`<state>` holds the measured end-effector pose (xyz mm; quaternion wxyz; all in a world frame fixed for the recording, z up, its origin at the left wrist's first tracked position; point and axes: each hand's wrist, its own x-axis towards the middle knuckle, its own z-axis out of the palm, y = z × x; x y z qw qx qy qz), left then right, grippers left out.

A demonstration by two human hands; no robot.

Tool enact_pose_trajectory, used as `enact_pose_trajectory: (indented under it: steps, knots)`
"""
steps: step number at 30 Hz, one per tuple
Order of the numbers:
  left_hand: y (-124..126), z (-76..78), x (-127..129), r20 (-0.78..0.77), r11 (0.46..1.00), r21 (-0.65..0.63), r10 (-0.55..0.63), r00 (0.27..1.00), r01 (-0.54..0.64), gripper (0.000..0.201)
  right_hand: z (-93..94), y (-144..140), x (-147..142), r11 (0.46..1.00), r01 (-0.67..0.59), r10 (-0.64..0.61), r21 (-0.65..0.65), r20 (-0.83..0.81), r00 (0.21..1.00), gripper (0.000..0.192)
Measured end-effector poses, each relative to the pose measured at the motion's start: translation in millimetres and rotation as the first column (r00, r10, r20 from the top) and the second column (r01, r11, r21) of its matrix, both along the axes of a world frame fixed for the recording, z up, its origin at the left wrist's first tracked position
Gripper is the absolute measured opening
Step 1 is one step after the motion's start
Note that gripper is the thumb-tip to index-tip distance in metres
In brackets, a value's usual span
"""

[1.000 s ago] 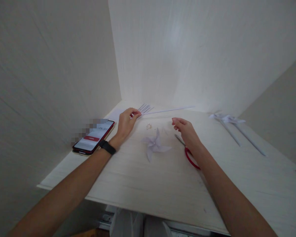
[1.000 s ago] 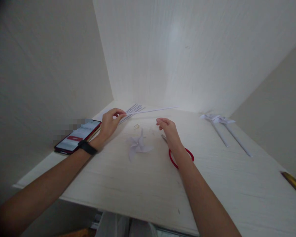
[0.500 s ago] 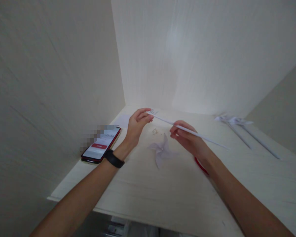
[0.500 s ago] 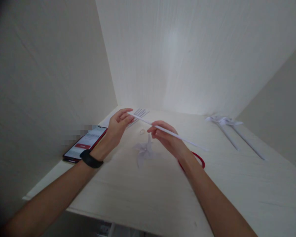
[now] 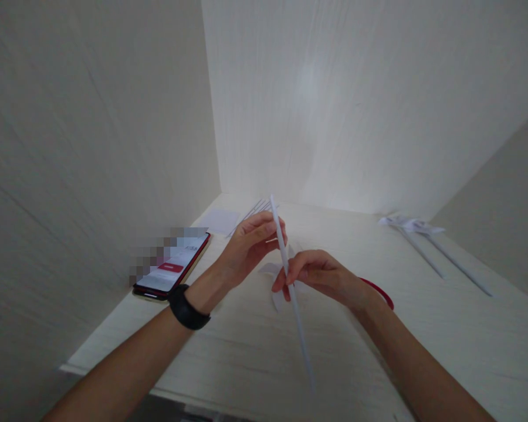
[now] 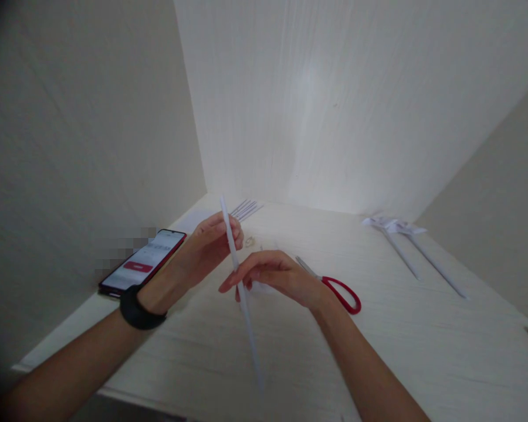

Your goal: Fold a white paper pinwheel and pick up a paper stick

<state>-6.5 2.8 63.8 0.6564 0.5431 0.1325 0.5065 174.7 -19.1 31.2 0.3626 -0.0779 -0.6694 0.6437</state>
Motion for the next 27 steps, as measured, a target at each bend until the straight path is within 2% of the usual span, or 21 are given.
enact_pose_trajectory:
  steps: [3,5,6,7,8,9,11,12,13,15,17,21,24,27]
  knots:
    - [-2.4,1.9,0.3,-0.007,0.998,-0.006,-0.060,0.998,0.059,0.017,12.1,-4.8,2.8,1.000,-0.001,0.000,0.011,0.105,0.994,0.019]
    - [-5.6,2.7,0.7,-0.009,0.998,0.014,-0.058,0.998,0.058,0.016,19.5,-9.0,11.9,0.990,0.128,-0.141,0.065,0.267,0.953,0.019]
    - [-8.2,3.3,0.5,0.003,0.999,0.029,-0.039,0.999,0.038,0.015,21.3,-11.7,20.1,0.966,0.230,-0.257,0.117,0.357,0.898,0.020]
    - [-11.5,3.9,-0.2,0.022,0.999,0.041,-0.014,1.000,0.013,0.015,21.1,-15.0,30.8,0.908,0.374,-0.418,0.187,0.400,0.816,0.019]
    - [-15.6,4.8,-1.5,0.042,0.999,0.049,0.013,0.999,-0.015,0.015,18.8,-18.8,44.0,0.826,0.493,-0.563,0.273,0.433,0.704,0.019]
    - [-20.3,6.0,-3.2,0.055,0.998,0.053,0.038,0.998,-0.041,0.015,14.4,-23.4,59.1,0.722,0.580,-0.690,0.378,0.460,0.559,0.019]
    - [-31.1,9.5,-7.2,0.047,0.994,0.064,0.082,0.996,-0.085,0.016,1.0,-34.6,91.0,0.523,0.608,-0.820,0.597,0.548,0.167,0.023]
    - [-36.9,12.0,-9.0,0.034,0.992,0.077,0.101,0.994,-0.103,0.017,-6.7,-41.2,105.6,0.473,0.562,-0.826,0.679,0.563,0.016,0.023]
    - [-42.8,14.8,-10.3,0.025,0.988,0.098,0.114,0.993,-0.116,0.018,-14.0,-48.0,117.9,0.452,0.550,-0.822,0.702,0.567,-0.049,0.021]
    - [-55.1,21.1,-10.8,0.018,0.981,0.150,0.121,0.992,-0.122,0.017,-26.1,-61.2,133.4,0.441,0.524,-0.816,0.728,0.568,-0.103,0.017]
    - [-68.1,26.9,-8.6,0.011,0.972,0.206,0.111,0.994,-0.111,0.014,-34.1,-71.3,136.4,0.462,0.470,-0.808,0.752,0.576,-0.128,0.011]
    - [-96.7,33.8,-2.8,-0.064,0.959,0.277,0.075,0.995,-0.055,0.010,-41.1,-77.3,121.3,0.452,0.383,-0.813,0.806,0.549,-0.196,0.008]
    - [-118.8,37.3,-3.6,-0.139,0.946,0.322,0.068,0.988,-0.020,0.010,-40.9,-73.5,106.9,0.425,0.361,-0.804,0.830,0.529,-0.271,0.012]
    - [-141.9,43.4,-8.0,-0.171,0.948,0.316,0.086,0.981,-0.028,0.012,-37.1,-71.7,95.7,0.403,0.357,-0.781,0.843,0.520,-0.346,0.016]
